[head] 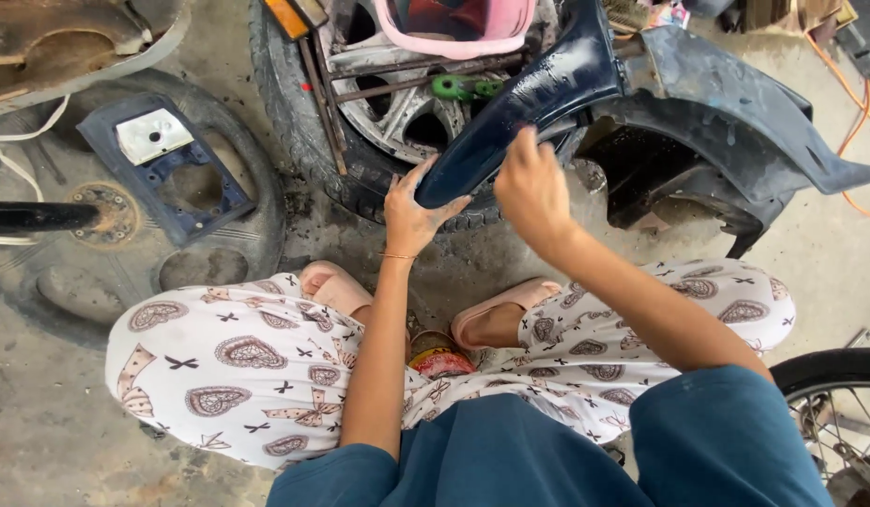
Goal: The person sits on the ground and sands a dark blue motorcycle fender using a sanding block. The fender is positioned on a tire for stability while the person works on its surface.
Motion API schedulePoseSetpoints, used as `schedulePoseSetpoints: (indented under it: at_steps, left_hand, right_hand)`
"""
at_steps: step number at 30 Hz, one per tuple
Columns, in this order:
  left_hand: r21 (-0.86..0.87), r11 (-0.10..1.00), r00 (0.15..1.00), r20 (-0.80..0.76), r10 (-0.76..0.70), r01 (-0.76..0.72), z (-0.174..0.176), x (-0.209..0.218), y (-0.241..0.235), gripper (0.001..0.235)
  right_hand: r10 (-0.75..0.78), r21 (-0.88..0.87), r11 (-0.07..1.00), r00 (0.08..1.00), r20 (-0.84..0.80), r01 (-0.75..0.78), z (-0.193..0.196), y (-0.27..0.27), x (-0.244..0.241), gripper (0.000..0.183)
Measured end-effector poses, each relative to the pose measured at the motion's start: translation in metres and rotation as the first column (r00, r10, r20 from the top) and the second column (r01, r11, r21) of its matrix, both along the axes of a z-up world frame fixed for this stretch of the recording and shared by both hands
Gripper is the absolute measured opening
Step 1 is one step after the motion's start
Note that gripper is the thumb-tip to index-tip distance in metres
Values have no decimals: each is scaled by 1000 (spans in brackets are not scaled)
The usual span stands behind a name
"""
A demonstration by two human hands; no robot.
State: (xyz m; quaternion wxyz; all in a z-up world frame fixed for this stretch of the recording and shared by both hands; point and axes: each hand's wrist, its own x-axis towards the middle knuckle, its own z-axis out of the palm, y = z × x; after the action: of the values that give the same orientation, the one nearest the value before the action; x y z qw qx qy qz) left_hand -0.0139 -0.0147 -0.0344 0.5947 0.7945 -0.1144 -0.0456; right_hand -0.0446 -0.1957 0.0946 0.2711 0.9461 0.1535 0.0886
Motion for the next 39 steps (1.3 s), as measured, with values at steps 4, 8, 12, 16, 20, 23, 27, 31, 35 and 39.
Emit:
schedulePoseSetpoints:
  at_steps: [4, 8, 12, 16, 20, 23, 27, 31, 35, 39]
  left_hand:
    - [5, 1000, 1000, -7, -8, 8, 9, 0, 1, 85]
    - [41, 998, 997, -48, -53, 55, 13, 4, 2, 81]
    - [23, 998, 997, -58, -57, 59, 17, 3, 3, 79]
    - [12, 997, 989, -126, -78, 80, 23, 0, 6, 82]
    - [10, 998, 997, -57, -59, 60, 20, 2, 5, 80]
    - [7, 997, 997, -30, -73, 73, 9, 3, 5, 77]
    - [12, 998, 997, 19, -69, 68, 11, 3, 6, 81]
    - [5, 998, 997, -34, -69, 70, 24, 1, 6, 80]
    - [-8, 997, 993, -90, -72, 71, 34, 3, 8, 82]
    - [31, 998, 996, -71, -46, 49, 17, 1, 7, 83]
  right_hand:
    - [-4, 96, 995, 994, 111, -6, -29, -51, 17, 6]
    - [-207, 120, 973, 976, 67, 198, -17, -35, 16, 10]
    - [17, 274, 962, 1000, -24, -9, 5, 4, -11, 27]
    - [-151, 371, 922, 985, 84, 110, 9, -33, 11, 32]
    - [-117, 501, 863, 990, 76, 64, 1, -23, 4, 36]
    - [72, 605, 796, 994, -78, -10, -4, 9, -14, 46]
    - [120, 438, 894, 887, -445, 99, 0, -11, 3, 84]
    - [-183, 390, 841, 875, -448, 376, 17, -92, 56, 90]
    - [-194, 530, 750, 897, -396, 397, 30, -99, 78, 103]
    - [208, 401, 902, 975, -80, -159, -15, -26, 33, 83]
